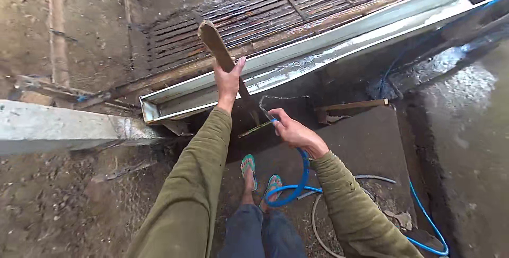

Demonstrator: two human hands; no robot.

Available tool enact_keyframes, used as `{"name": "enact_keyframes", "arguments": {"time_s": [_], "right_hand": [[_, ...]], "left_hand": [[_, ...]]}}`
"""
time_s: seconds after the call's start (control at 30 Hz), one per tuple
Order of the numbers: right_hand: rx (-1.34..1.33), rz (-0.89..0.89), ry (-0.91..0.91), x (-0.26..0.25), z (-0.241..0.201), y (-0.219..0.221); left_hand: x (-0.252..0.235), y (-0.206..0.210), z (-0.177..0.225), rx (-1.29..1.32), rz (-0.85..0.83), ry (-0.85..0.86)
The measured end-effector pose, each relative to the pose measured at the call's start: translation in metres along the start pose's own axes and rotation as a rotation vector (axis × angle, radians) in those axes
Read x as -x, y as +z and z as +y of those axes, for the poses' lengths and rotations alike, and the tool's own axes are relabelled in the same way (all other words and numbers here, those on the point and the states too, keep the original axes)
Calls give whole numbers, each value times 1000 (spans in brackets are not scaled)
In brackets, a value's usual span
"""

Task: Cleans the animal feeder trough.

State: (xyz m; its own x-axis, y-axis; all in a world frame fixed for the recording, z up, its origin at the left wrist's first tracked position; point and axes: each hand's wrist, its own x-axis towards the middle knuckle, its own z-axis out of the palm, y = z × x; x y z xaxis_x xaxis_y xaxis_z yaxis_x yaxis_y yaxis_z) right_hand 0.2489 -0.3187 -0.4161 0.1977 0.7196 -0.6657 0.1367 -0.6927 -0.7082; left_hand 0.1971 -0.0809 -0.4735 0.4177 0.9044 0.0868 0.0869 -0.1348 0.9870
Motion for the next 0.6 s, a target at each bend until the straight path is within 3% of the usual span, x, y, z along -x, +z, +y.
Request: {"name": "enact_keyframes", "arguments": {"time_s": [0.1, 0.2, 0.37, 0.47, 0.6], "right_hand": [[189, 30, -128, 38, -46, -17], [322, 182, -245, 80, -81, -35], [435, 355, -391, 118, -106, -45], [477, 274, -318, 110, -103, -51], [478, 175, -198, 76, -69, -38]], "left_hand": [[15, 15, 34, -36, -21, 108], [42, 31, 69, 92, -75, 268], [81, 41, 113, 109, -159, 462], [92, 46, 103, 134, -176, 410], [101, 45, 42, 82, -211, 268]]}}
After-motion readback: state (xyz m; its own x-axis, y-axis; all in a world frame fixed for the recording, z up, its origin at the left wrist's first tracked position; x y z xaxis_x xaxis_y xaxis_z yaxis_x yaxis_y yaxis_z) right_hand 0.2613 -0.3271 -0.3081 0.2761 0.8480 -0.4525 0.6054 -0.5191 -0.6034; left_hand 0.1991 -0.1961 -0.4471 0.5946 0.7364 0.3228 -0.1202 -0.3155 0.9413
